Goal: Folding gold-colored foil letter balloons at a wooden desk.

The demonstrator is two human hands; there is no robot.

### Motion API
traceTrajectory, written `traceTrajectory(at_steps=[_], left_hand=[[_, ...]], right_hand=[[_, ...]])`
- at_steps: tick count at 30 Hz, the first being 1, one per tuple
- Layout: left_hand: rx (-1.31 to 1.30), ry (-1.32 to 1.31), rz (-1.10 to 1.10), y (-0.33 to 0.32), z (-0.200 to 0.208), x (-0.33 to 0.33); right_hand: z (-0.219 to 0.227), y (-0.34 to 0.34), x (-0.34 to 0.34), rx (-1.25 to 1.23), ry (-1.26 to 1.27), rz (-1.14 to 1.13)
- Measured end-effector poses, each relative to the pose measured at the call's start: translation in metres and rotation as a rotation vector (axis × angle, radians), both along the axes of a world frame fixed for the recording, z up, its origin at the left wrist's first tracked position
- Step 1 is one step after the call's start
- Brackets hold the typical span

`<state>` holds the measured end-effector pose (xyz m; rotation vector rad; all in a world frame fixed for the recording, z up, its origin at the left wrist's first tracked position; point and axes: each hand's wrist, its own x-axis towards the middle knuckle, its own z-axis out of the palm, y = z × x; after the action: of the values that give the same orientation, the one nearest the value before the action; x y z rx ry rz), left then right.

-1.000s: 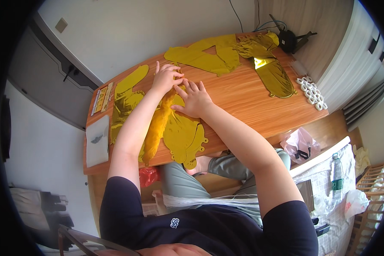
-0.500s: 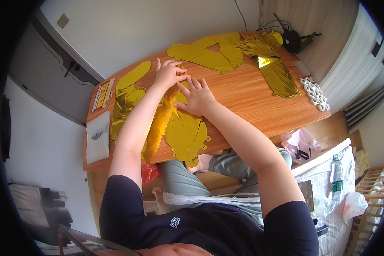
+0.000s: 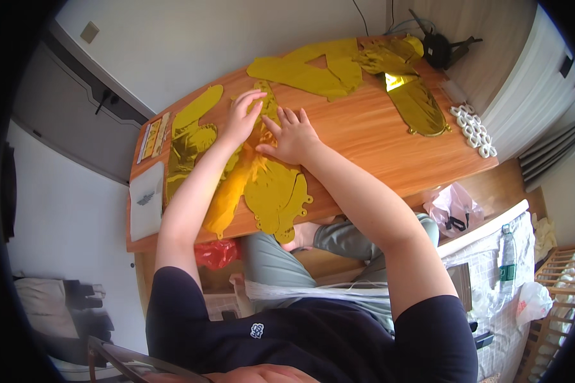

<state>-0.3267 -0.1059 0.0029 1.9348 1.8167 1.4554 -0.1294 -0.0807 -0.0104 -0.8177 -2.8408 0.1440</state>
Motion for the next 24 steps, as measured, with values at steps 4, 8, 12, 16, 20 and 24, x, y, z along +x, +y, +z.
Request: traceTrajectory(at_steps=[4,8,12,16,20,24], left_hand=[[0.009,0.514,-0.166,-0.080,0.033,0.051],[-0.028,0.666,-0.408,-0.122,0.029,0.075],[-0.069,0.700,-0.436,-0.133,0.023,0.094],[-0.078,0.701,-0.454,-0.136,0.022,0.098],[-0.130,0.675,-0.455,-0.136,0.021,0.096],[-0.187,0.694,-0.486,-0.137,0.021,0.093]], right_hand=[[0.001,0.009,-0.001,0.026,-0.040,0.005],[0.006,0.004,-0.009,0.056,-0.077,0.015],[0.001,0.001,-0.007,0.066,0.025,0.001],[-0.003,0.001,-0.007,0.073,0.032,-0.009],[-0.004,0.001,-0.008,0.079,0.018,-0.007],[-0.003,0.000,-0.007,0.082,0.013,-0.008]])
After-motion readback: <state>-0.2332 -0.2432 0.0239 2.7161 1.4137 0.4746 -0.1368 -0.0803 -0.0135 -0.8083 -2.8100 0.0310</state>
